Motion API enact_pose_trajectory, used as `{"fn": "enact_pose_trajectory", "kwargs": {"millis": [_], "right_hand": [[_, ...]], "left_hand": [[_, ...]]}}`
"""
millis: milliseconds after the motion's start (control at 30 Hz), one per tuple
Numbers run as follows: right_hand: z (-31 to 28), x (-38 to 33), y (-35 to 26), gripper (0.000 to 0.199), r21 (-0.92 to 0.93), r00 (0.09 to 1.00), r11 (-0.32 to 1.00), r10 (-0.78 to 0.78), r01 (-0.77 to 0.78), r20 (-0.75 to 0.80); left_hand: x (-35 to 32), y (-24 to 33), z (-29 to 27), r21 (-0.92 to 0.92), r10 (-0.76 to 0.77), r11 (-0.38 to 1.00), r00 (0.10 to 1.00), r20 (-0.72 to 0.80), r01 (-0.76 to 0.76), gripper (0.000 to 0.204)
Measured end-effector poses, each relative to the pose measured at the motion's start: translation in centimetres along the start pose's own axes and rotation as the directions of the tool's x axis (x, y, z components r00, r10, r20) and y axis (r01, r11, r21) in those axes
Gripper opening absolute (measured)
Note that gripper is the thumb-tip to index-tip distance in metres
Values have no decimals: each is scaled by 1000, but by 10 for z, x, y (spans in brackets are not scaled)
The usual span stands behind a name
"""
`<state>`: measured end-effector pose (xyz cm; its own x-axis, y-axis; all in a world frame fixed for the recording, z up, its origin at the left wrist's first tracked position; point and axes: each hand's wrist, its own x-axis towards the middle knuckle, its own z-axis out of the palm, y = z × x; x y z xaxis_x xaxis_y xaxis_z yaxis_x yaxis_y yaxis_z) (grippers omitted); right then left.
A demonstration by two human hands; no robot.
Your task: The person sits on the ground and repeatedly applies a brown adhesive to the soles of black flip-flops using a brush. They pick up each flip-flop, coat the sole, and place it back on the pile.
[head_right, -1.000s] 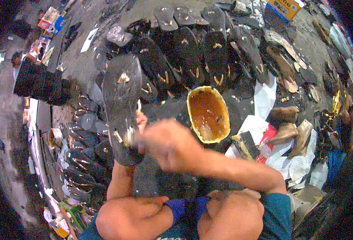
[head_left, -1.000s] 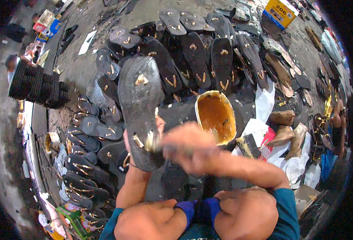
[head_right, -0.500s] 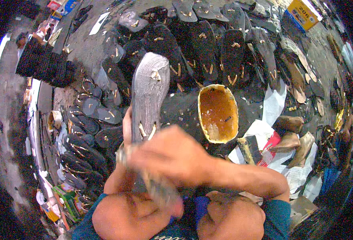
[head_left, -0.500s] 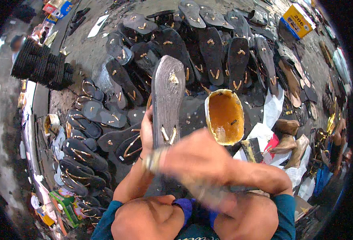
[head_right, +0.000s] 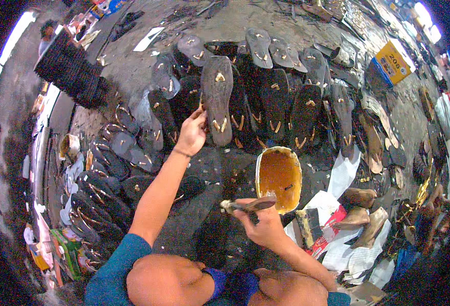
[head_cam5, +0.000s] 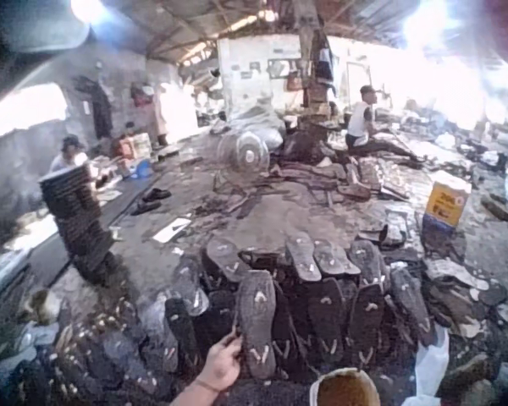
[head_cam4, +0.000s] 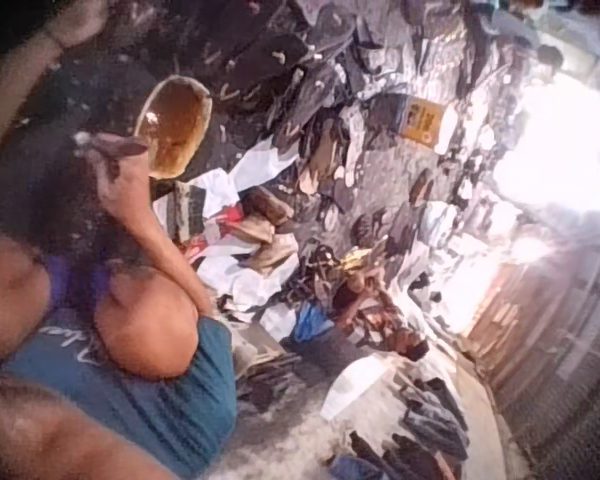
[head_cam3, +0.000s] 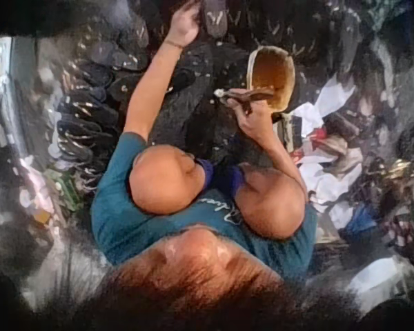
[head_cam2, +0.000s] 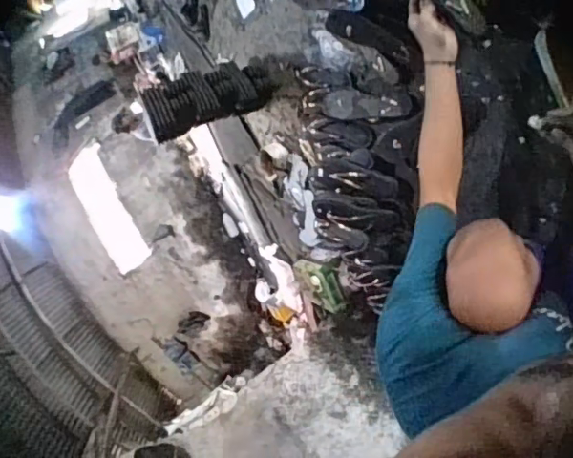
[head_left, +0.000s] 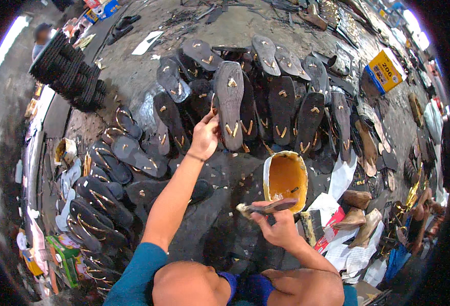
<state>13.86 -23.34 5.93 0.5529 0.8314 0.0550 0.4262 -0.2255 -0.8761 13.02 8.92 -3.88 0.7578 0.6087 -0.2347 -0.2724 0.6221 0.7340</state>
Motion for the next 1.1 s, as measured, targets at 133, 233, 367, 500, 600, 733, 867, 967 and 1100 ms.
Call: {"fn": "enact_pose_trajectory", "kwargs": {"millis": [133, 233, 367, 500, 600, 733, 867, 967, 1100], "right_hand": [[-23, -2, 23, 24, -149, 975, 976, 129, -156, -179], [-51, -9, 62, 25, -210, 920, 939, 192, -274, -342], [-40, 12, 73, 19, -424, 950, 880, 83, -211, -300], [-46, 4, 50, 19, -248, 914, 931, 164, -268, -370], [-62, -14, 65, 21, -501, 955, 816, 207, -289, -213], [-66, -42, 61, 20, -453, 925, 809, 292, -374, -242], [-84, -57, 39, 20, -549, 888, 719, 448, -426, -102], [-83, -49, 30, 23, -505, 888, 739, 436, -445, -144], [-72, -52, 42, 25, -595, 913, 704, 383, -388, -142]], "left_hand": [[-48, -21, -5, 522, 352, 815, 931, -98, -253, 43], [-141, 13, -31, 964, 241, 70, 942, 234, -258, 45], [-205, 8, -69, 789, -20, -565, 960, 281, -242, 73], [-221, 17, -47, 831, -64, -534, 988, 144, -156, 71], [-220, 25, -56, 873, 70, -453, 970, 234, -178, 61], [-223, 62, -32, 952, 138, -297, 984, 114, -69, 58], [-229, 118, -4, 792, 310, 610, 916, -255, 14, 32], [-249, 115, -42, 786, 401, 615, 831, -386, 68, 31], [-291, 98, -87, 917, 531, 282, 750, -394, 282, 39]]}}
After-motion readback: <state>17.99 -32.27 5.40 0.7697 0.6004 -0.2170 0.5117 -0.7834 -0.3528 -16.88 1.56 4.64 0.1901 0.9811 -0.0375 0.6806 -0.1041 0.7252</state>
